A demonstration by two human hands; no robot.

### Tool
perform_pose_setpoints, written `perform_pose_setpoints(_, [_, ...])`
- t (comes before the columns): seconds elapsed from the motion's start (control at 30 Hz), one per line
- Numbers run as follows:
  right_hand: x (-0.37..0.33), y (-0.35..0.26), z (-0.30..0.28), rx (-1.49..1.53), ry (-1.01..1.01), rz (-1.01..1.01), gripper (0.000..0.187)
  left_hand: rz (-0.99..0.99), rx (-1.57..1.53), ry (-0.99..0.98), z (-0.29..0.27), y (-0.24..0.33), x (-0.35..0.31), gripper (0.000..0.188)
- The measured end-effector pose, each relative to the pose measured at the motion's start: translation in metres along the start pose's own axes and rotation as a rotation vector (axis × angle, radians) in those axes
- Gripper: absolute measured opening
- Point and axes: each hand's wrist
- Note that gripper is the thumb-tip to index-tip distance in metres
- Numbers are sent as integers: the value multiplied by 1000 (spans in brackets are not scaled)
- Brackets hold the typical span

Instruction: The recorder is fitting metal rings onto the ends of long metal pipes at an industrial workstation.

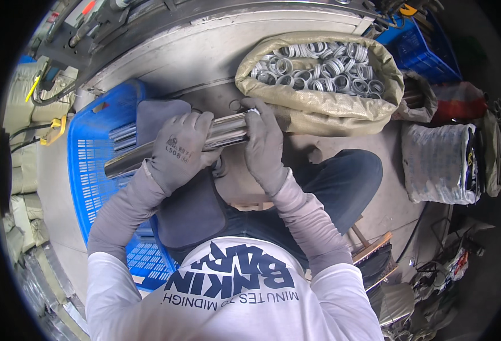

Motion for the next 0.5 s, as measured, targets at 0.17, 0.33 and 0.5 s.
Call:
perform_pose_setpoints(0.17, [-3, 7, 7, -15, 61, -14, 25, 42, 73, 85, 9, -2, 1, 51])
perform_pose_setpoints(0.33, [-7, 14, 7, 11, 57, 69, 24, 7, 104, -4, 8, 4, 1, 51])
perform_pose_setpoints(0.5, [13, 49, -12, -223, 105, -204, 37, 240, -201, 462, -11, 29, -4, 64])
Point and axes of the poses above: each hand's wrist, its own x-axis towards the middle knuckle, its own z-axis out of the palm, y = z × x, and after that the axes turned 7 degrees about y, right-handed
